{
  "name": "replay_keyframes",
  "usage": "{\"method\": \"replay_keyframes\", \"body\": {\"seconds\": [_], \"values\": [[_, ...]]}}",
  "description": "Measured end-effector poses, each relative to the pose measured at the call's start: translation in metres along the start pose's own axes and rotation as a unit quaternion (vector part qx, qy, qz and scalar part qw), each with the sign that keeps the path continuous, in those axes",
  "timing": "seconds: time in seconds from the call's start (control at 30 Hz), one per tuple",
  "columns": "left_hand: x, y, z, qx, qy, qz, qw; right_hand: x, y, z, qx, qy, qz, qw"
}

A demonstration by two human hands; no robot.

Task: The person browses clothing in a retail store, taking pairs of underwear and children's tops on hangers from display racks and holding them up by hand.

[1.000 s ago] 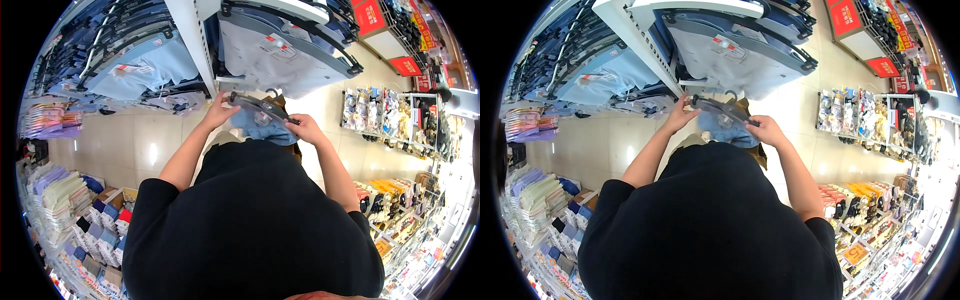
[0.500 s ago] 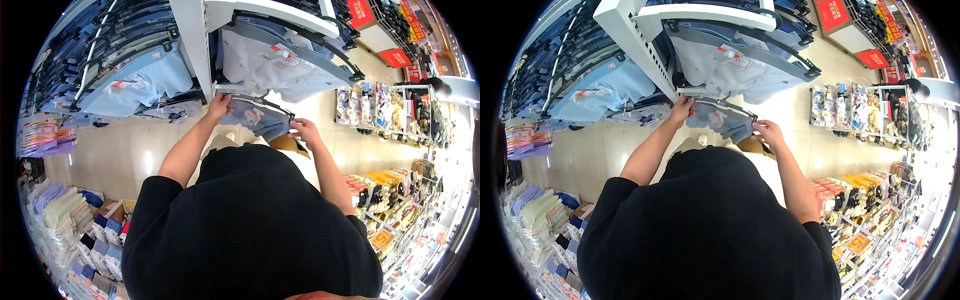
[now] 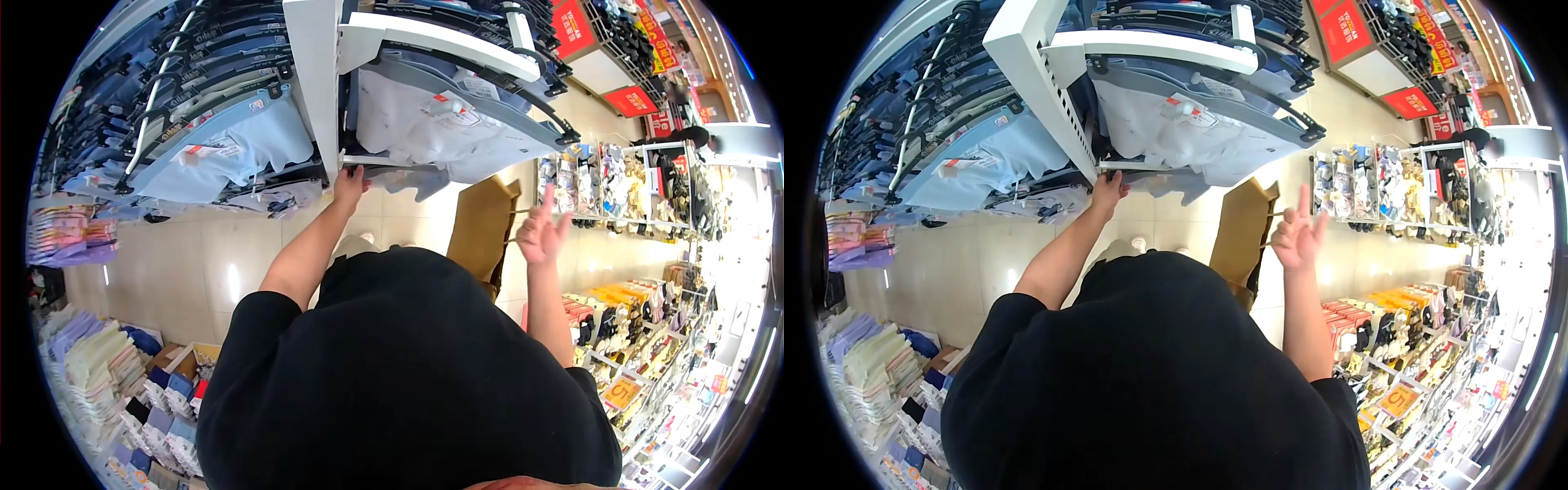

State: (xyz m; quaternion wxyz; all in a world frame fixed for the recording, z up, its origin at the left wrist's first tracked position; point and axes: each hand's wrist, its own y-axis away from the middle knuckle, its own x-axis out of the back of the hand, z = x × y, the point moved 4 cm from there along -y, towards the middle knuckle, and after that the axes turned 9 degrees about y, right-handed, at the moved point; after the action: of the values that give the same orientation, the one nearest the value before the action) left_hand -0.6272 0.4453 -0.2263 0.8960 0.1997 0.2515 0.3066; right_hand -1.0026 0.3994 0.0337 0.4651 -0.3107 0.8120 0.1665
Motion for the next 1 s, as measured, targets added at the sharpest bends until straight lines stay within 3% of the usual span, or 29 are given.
{"method": "replay_keyframes", "body": {"seconds": [0.1,0.13,0.17,0.2,0.3,0.43,0.57,0.63,0.67,0.7,0.77,0.8,0.9,1.0], "values": [[0.007,0.003,-0.009,0.051,0.018,0.003,0.999,-0.091,-0.021,-0.023,0.078,0.115,-0.053,0.989],[0.008,0.016,-0.001,0.078,0.02,0.014,0.997,-0.107,-0.028,-0.032,0.115,0.274,0.035,0.954],[0.007,0.022,0.006,0.101,0.023,0.022,0.994,-0.118,-0.034,-0.044,0.151,0.425,0.119,0.885],[0.022,0.007,-0.023,0.12,0.043,0.031,0.991,-0.131,-0.04,-0.049,0.21,0.544,0.119,0.803],[0.045,0.03,-0.038,0.164,0.017,0.022,0.986,-0.152,-0.061,-0.049,0.318,0.634,0.12,0.695],[0.108,0.048,-0.078,0.222,-0.021,0.014,0.975,-0.184,-0.086,-0.045,0.354,0.834,0.136,0.402],[0.207,0.056,-0.138,0.222,-0.227,0.045,0.947,-0.188,-0.105,-0.043,0.375,0.833,0.142,0.38],[0.26,0.061,-0.163,0.19,-0.388,0.035,0.901,-0.186,-0.112,-0.045,0.374,0.843,0.148,0.357],[0.293,0.049,-0.197,0.131,-0.548,-0.059,0.824,-0.197,-0.115,-0.041,0.391,0.859,0.149,0.295],[0.32,0.041,-0.222,0.046,-0.688,-0.126,0.713,-0.196,-0.118,-0.042,0.373,0.868,0.151,0.29],[0.336,0.049,-0.232,-0.051,-0.687,-0.119,0.715,-0.194,-0.124,-0.043,0.338,0.885,0.155,0.28],[0.343,0.055,-0.234,-0.099,-0.686,-0.113,0.712,-0.201,-0.125,-0.04,0.366,0.877,0.143,0.276],[0.311,0.084,-0.185,0.119,-0.479,0.051,0.868,-0.191,-0.126,-0.049,0.359,0.868,0.122,0.32],[0.279,0.088,-0.16,0.135,-0.422,0.06,0.895,-0.201,-0.122,-0.055,0.395,0.857,0.094,0.316]]}}
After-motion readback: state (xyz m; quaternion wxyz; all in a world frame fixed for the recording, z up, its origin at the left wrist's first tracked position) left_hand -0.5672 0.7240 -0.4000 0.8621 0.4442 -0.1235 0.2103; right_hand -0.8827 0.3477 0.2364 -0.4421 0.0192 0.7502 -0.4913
